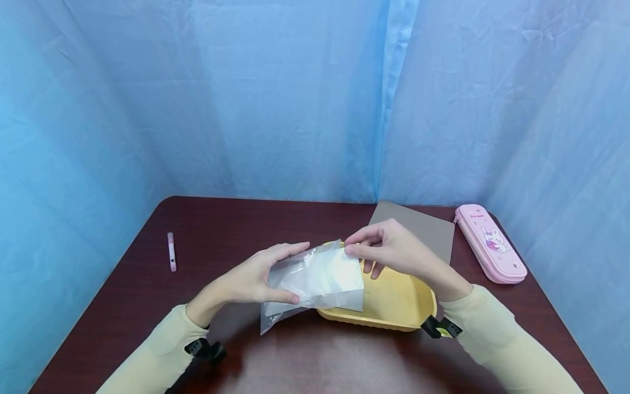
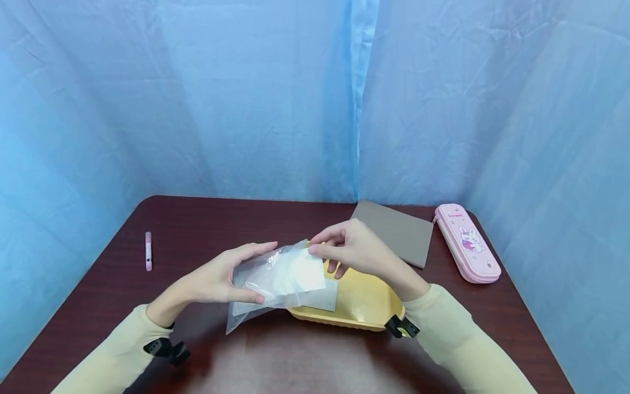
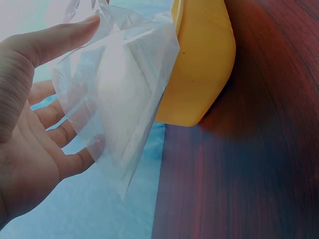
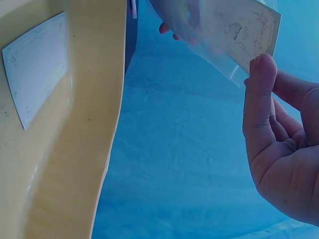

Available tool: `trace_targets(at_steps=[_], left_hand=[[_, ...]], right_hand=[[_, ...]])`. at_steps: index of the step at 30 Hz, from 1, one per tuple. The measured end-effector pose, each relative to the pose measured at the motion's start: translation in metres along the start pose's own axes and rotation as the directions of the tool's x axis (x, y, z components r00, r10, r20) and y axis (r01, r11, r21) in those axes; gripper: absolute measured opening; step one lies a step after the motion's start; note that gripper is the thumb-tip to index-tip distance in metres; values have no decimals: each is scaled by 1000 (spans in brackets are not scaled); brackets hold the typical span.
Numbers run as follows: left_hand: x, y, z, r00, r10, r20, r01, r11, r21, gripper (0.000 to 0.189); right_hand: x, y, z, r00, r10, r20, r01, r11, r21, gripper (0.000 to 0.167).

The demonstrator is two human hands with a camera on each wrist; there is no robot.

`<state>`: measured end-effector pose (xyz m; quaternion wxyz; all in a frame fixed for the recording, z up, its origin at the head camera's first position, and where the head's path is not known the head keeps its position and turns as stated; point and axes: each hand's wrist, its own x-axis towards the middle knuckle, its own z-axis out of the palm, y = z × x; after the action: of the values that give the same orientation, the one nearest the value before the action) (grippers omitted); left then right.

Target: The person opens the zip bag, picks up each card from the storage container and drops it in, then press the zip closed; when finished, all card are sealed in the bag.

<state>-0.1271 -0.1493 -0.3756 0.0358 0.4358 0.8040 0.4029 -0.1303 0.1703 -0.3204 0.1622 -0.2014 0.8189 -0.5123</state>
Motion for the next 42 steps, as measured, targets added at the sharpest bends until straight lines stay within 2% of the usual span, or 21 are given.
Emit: trace_targets(at_steps=[4,10,13,17,20,23,25,26,28,30,31,33,38,42], left_hand=[[1,1,1,1000,21,-1,-21,1000,-13,92],[0,1,1,1000,26,-17,-27,999,-40,91],[0,-1,0,1000,9,-23,-12,990,-138,93],[-1,-4,0,999,-26,-44,13,959,-282,94],[-2,-5,-1,998,-22,-65,1,951,-308,93],[-3,-4,-3,997,3,-71,-24,953,-303,93],[-3,-3,-4,997,17,-70,-37,954,-297,93],[-3,-2,-4,998,21,-67,-40,955,-295,93],[-3,-2,-4,998,23,-61,-40,956,-292,92],[-4,-2,-4,998,21,-55,-36,958,-284,92],[-5,-2,-4,998,17,-53,-31,959,-281,92],[-6,-2,-3,999,10,-50,-23,962,-272,92],[-8,-2,-1,999,-3,-45,-9,966,-260,93],[-8,-3,-2,999,-4,-43,-7,967,-255,93]], right_hand=[[3,-1,3,1000,-16,21,16,1000,15,30],[0,-2,-1,1000,-27,-2,27,999,34,24],[-2,-2,-4,1000,-29,-5,29,999,35,23],[-4,2,-9,999,-29,-18,30,999,45,26],[-1,10,-16,999,-29,-15,29,999,29,27],[9,25,-22,996,-5,84,7,999,-35,25],[18,38,-24,979,26,200,-2,993,-118,27],[22,44,-24,963,48,264,-4,987,-163,28],[31,54,-22,919,95,382,7,966,-258,34],[39,61,-18,877,146,458,28,936,-352,39],[42,64,-14,861,169,480,42,917,-398,40],[49,67,-7,846,202,493,81,866,-493,42],[56,72,14,861,278,425,97,731,-675,48],[55,72,30,875,334,352,51,659,-750,55]])
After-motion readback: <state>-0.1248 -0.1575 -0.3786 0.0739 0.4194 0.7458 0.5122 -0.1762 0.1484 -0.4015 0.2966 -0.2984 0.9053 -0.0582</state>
